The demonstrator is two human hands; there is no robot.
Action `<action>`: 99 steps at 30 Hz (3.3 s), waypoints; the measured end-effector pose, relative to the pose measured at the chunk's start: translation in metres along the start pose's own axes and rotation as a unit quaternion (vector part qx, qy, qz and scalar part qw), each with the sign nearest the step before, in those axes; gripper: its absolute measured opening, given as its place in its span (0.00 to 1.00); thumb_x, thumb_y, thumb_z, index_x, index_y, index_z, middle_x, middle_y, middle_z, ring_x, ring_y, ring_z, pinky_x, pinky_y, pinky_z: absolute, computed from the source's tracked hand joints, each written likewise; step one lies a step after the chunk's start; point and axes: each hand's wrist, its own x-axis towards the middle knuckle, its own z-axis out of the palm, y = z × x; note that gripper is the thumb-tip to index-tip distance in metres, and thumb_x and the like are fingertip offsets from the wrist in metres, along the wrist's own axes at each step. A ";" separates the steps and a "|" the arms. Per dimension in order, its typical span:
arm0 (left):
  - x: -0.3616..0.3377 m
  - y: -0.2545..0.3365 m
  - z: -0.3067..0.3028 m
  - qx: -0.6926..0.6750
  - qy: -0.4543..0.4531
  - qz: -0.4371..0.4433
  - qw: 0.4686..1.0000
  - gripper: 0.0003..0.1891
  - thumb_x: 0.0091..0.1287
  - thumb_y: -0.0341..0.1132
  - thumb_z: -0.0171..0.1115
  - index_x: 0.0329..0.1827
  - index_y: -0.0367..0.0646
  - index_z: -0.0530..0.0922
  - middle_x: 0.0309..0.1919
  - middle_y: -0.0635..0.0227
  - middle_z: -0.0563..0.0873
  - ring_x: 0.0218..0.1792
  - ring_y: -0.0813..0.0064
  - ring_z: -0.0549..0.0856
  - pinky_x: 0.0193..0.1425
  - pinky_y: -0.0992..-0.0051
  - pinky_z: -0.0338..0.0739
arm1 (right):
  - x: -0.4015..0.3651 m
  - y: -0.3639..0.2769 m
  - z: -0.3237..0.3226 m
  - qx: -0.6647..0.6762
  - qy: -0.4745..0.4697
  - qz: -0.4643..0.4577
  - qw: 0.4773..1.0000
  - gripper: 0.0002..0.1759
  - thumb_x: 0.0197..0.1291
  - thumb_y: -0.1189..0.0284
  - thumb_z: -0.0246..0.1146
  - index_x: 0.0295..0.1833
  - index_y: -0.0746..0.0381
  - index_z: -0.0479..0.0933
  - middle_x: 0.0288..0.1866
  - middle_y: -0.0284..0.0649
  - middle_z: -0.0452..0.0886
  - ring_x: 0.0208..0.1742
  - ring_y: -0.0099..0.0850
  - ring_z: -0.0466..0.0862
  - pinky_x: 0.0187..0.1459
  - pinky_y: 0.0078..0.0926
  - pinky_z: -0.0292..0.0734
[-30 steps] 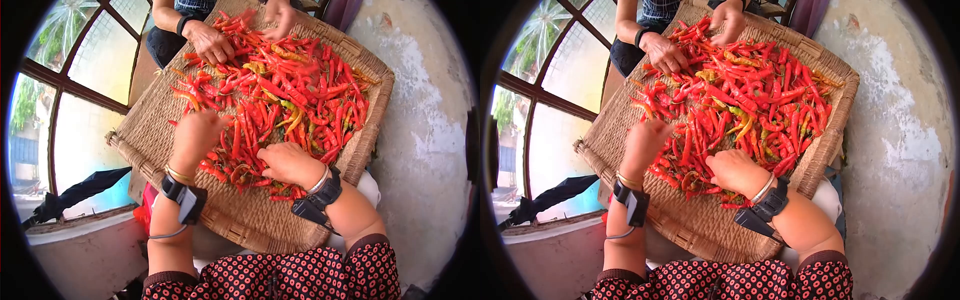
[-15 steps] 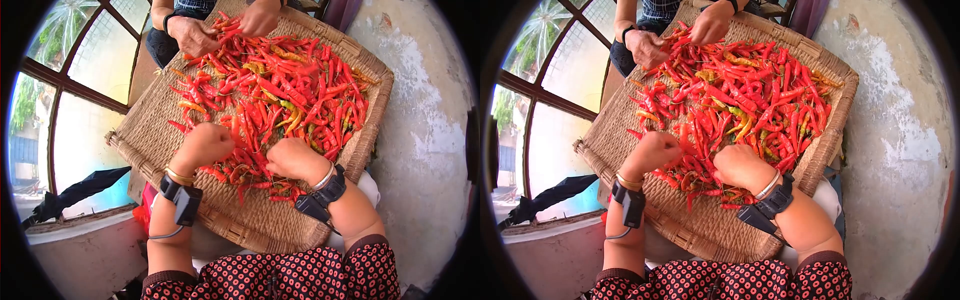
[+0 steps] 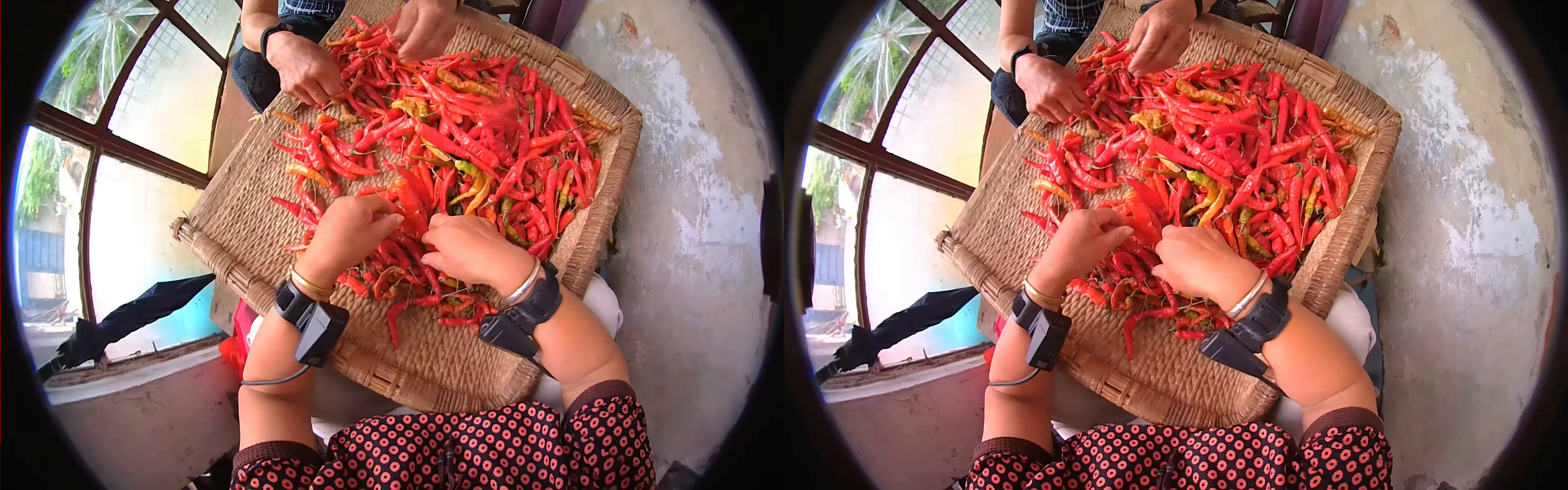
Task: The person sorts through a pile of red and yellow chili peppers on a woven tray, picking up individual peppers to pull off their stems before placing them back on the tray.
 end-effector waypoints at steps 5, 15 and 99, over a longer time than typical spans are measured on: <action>0.003 -0.005 0.013 0.060 0.037 0.036 0.997 0.11 0.57 0.35 0.63 0.38 0.38 0.80 0.23 0.55 0.81 0.25 0.63 0.82 0.30 0.69 0.75 | -0.003 0.003 0.000 0.103 -0.001 -0.031 0.994 0.18 0.53 0.66 0.62 0.48 0.64 0.75 0.48 0.50 0.72 0.47 0.50 0.77 0.49 0.42 0.72; 0.014 -0.015 0.016 -0.179 -0.007 -0.059 0.982 0.12 0.57 0.37 0.64 0.33 0.35 0.79 0.20 0.64 0.81 0.22 0.77 0.79 0.26 0.74 0.72 | -0.001 -0.002 -0.004 0.174 0.025 -0.145 0.974 0.18 0.53 0.68 0.59 0.48 0.67 0.76 0.43 0.50 0.75 0.47 0.47 0.77 0.49 0.40 0.72; -0.010 0.020 0.033 0.149 -0.121 0.302 0.934 0.25 0.44 0.36 0.70 0.49 0.44 0.77 0.46 0.63 0.79 0.49 0.63 0.75 0.55 0.68 0.70 | -0.025 0.046 -0.041 -0.082 0.270 0.144 0.948 0.13 0.46 0.68 0.69 0.29 0.68 0.77 0.41 0.52 0.72 0.37 0.50 0.78 0.40 0.43 0.75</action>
